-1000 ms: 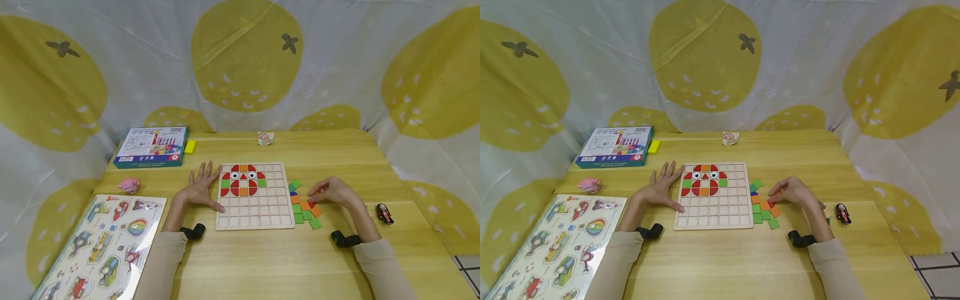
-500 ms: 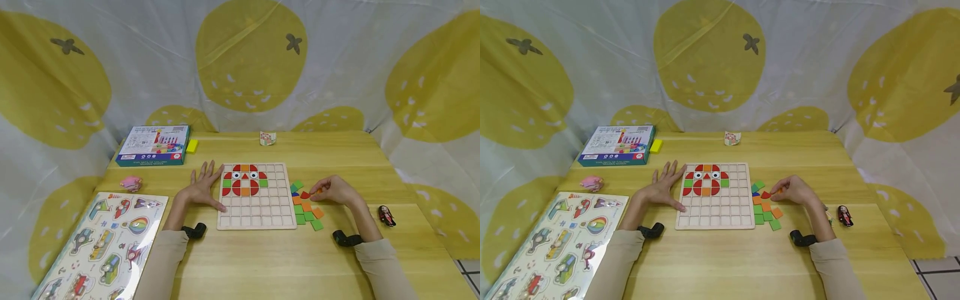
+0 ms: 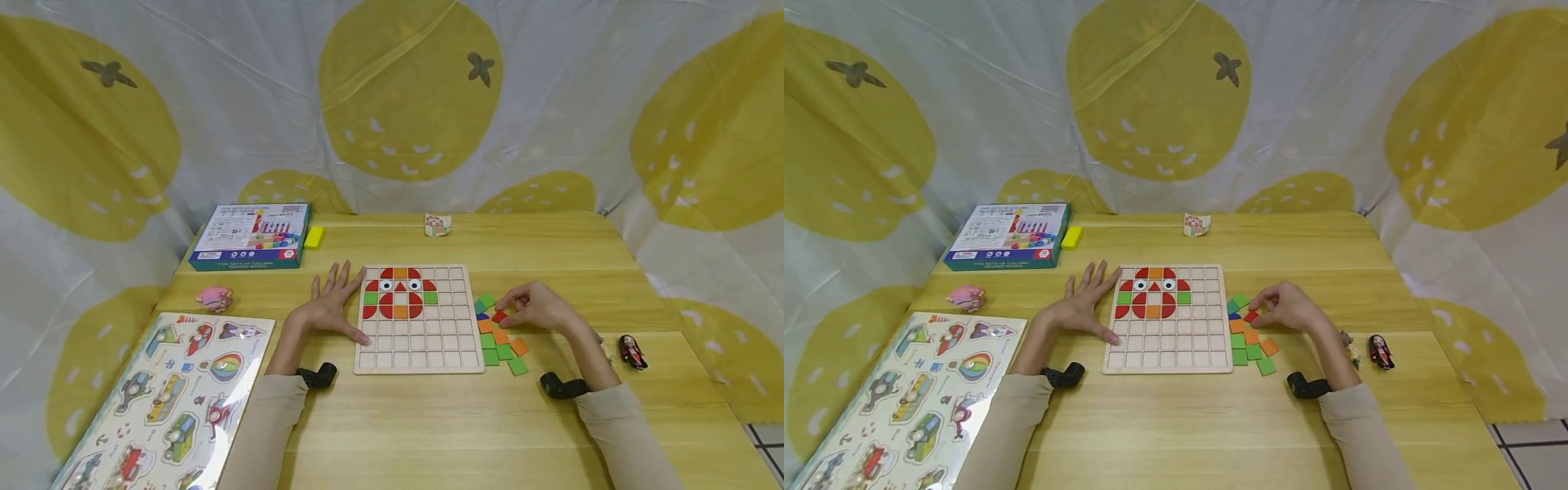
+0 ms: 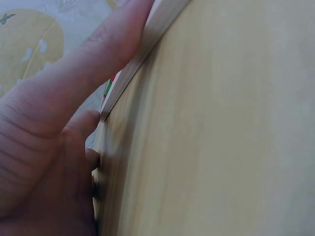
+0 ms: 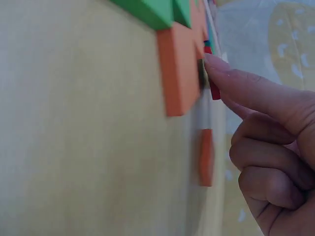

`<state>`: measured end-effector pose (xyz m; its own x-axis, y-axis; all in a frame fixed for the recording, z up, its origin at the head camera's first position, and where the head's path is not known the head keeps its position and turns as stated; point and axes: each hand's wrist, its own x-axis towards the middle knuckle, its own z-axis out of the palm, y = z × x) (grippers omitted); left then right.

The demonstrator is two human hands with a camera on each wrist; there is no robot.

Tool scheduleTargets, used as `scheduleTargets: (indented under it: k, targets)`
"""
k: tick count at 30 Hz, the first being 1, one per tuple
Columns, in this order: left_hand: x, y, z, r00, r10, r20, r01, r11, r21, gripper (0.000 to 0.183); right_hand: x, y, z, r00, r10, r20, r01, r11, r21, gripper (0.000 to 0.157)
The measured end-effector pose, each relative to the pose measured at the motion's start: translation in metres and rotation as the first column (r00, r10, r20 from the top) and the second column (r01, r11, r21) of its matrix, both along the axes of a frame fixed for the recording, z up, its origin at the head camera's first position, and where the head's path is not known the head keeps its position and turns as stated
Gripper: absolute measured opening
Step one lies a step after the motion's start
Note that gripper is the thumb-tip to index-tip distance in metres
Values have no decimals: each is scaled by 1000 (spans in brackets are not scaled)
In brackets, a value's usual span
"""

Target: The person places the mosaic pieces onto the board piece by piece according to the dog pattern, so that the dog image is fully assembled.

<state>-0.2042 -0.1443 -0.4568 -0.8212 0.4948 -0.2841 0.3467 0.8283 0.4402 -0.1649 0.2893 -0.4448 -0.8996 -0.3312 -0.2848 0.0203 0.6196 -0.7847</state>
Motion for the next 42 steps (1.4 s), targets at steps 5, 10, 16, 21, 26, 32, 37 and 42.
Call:
scheduleTargets:
  k: [5,10,16,21,26,32,37,42]
  targets:
    - [0,0,1,1000,8,5,-8,1000,3,138,0,-25,11,999,-21,-41,19,999,-46,29]
    - [0,0,1,1000,13,8,-13,1000,9,138,-7,-78,12,1000,-6,-20,4,998,-58,25]
    - [1,2,-2,1000,3,3,-3,1000,16,138,-13,-115,7,997,-73,-8,73,997,22,26]
    - [0,2,-4,1000,8,6,-8,1000,21,139,-14,-122,5,989,-146,-9,146,986,81,29]
    - [-1,0,-4,1000,13,9,-13,1000,-4,139,-15,-126,4,987,-156,-29,158,980,124,34]
    - [-2,-1,-3,1000,13,16,-13,1000,-9,139,-16,-123,4,990,-141,-25,142,986,84,30]
    - [-1,0,-3,1000,15,14,-15,1000,1,139,-17,-120,3,996,-86,-26,87,996,27,22]
    - [0,0,-2,1000,15,5,-15,1000,6,139,-18,-119,2,994,-105,-23,105,994,8,21]
